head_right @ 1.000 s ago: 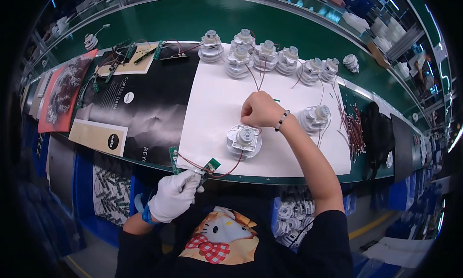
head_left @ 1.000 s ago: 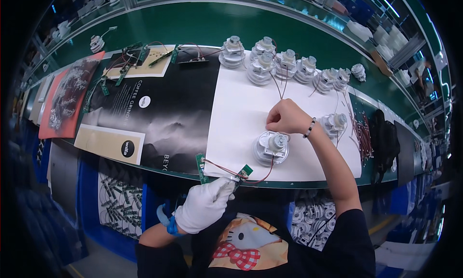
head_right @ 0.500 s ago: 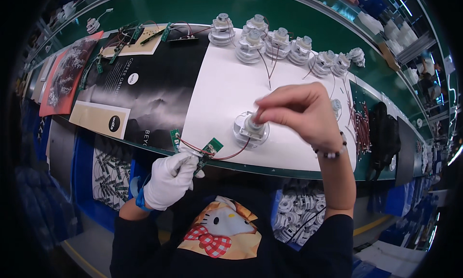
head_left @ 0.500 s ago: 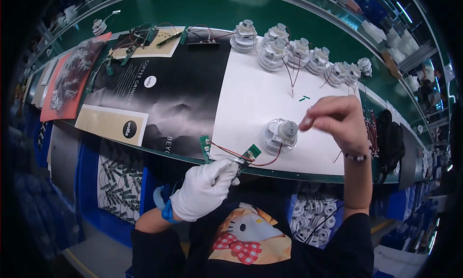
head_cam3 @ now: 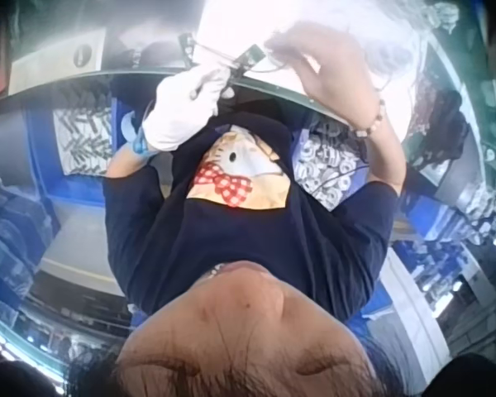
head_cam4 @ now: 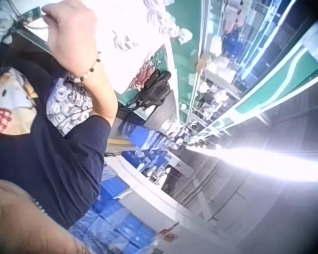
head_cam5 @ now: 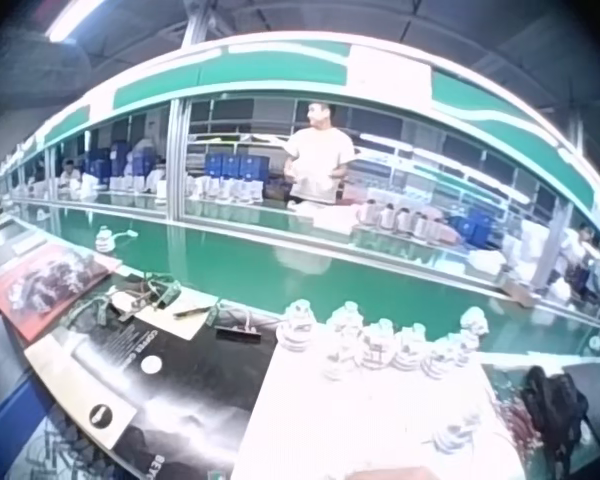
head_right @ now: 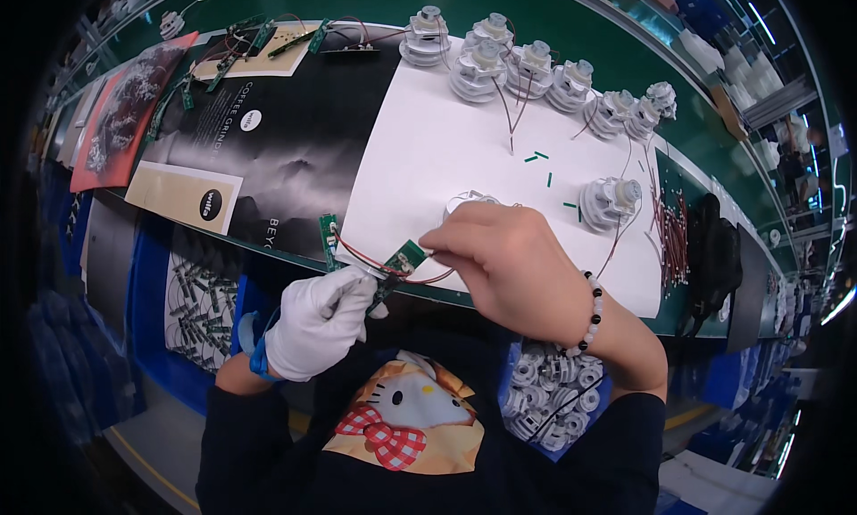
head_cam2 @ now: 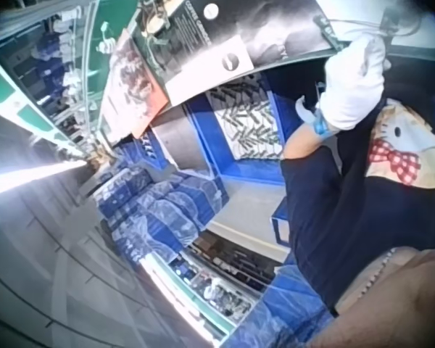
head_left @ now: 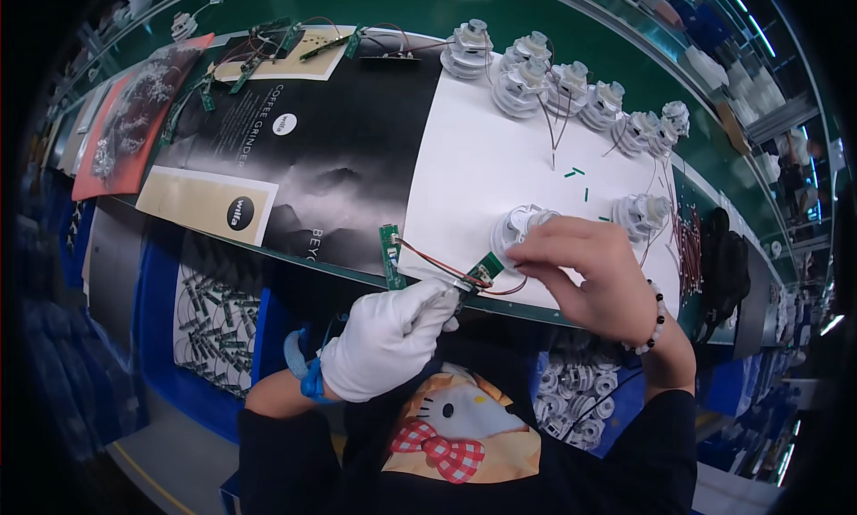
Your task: The person assembles small electronic components on a factory assembly line. They pick up white circular motor-like units, connect wires to green circuit boards, and place the finished assemblies onto a moving conveyor belt. The process is repetitive, involving handling multiple units one by one.
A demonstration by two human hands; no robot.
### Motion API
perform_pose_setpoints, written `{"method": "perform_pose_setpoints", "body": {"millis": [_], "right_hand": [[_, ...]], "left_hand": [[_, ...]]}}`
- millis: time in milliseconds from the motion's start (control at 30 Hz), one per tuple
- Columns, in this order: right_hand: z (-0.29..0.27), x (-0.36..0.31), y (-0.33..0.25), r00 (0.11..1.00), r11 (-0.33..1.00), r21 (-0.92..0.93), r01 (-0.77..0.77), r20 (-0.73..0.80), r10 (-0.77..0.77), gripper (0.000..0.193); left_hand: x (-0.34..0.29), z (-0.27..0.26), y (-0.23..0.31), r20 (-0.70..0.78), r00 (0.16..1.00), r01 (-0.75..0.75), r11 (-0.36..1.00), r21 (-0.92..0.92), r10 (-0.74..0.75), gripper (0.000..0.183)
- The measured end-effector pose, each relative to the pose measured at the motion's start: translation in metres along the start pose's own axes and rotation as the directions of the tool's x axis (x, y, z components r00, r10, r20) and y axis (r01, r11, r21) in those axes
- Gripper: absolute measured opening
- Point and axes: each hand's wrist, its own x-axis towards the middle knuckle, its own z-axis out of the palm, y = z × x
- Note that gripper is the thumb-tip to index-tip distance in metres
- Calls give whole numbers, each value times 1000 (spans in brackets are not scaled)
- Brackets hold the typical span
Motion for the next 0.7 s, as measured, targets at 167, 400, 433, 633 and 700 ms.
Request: {"method": "perform_pose_setpoints", "body": {"millis": [167,400,433,633,700], "right_hand": [[19,-8,2,984,990,-85,109,-135,-119,19],[26,-10,-1,984,991,-123,-44,-178,22,12],[24,-9,-2,985,987,-152,-59,-169,32,12],[14,-7,-4,993,966,-257,-41,-117,11,14],[14,-8,-2,991,980,-197,5,-129,-31,14]], "left_hand": [[2,4,-3,-19,997,-71,997,39,72,6],[0,7,-9,-38,980,-193,978,74,197,11],[0,7,-10,-34,980,-192,977,91,196,11],[-2,9,-14,-48,972,-219,957,189,232,11],[-2,8,-13,-37,970,-233,960,154,241,10]]}}
